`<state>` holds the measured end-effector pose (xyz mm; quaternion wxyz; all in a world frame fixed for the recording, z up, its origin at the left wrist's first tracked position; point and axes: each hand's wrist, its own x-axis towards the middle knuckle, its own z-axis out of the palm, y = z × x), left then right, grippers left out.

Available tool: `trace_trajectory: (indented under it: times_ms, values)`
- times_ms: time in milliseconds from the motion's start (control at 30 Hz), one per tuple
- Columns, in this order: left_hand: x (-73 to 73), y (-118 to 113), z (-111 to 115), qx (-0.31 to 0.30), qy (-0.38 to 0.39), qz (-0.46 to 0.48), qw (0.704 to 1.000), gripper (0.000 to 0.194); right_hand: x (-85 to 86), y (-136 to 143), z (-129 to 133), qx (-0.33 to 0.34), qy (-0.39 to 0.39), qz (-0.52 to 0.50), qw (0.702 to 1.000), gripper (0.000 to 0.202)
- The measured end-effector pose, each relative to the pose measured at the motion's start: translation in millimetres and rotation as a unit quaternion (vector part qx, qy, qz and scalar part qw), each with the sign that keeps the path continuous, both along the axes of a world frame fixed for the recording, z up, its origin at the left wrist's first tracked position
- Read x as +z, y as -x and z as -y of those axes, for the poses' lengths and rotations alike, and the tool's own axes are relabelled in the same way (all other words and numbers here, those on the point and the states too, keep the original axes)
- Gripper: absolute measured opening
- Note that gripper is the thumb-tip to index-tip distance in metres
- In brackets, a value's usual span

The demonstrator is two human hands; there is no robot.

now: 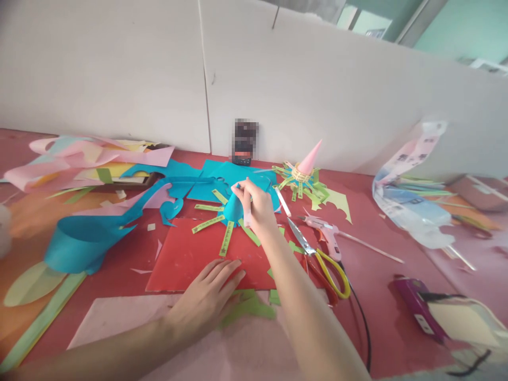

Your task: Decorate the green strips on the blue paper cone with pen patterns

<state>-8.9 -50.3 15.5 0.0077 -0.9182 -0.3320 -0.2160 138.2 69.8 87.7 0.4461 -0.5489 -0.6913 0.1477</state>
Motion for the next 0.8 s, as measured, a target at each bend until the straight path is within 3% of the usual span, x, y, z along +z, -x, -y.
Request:
trace_trajectory:
  times_ms: [267, 400, 533, 633, 800]
  values:
    - [-0.2, 1.9, 0.3, -0.014, -0.018, 0.03, 0.999, 0.027, 20.0, -3.4, 6.2, -0.016, -0.051, -0.04, 0.998, 0.03]
    - [0.3, 2.2, 0.1, -0.023, -0.02, 0.035, 0.999, 0.027, 37.5, 0.6, 15.9, -0.07, -0.092, -0.038, 0.993, 0.029]
    - [3.9, 1.9, 0.1, -0.023, -0.024, 0.04, 0.999, 0.026, 49.6, 4.7, 22.7, -0.08, -0.139, -0.011, 0.987, 0.028]
    - [5.2, 1.6, -0.2, -0.018, -0.025, 0.043, 0.999, 0.026, 40.2, 5.7, 19.3, -0.086, -0.135, 0.031, 0.987, 0.028]
    - [5.7, 1.2, 0.2, -0.019, -0.006, 0.029, 0.999, 0.025, 7.4, 3.8, 7.0, -0.054, -0.077, 0.072, 0.993, 0.026]
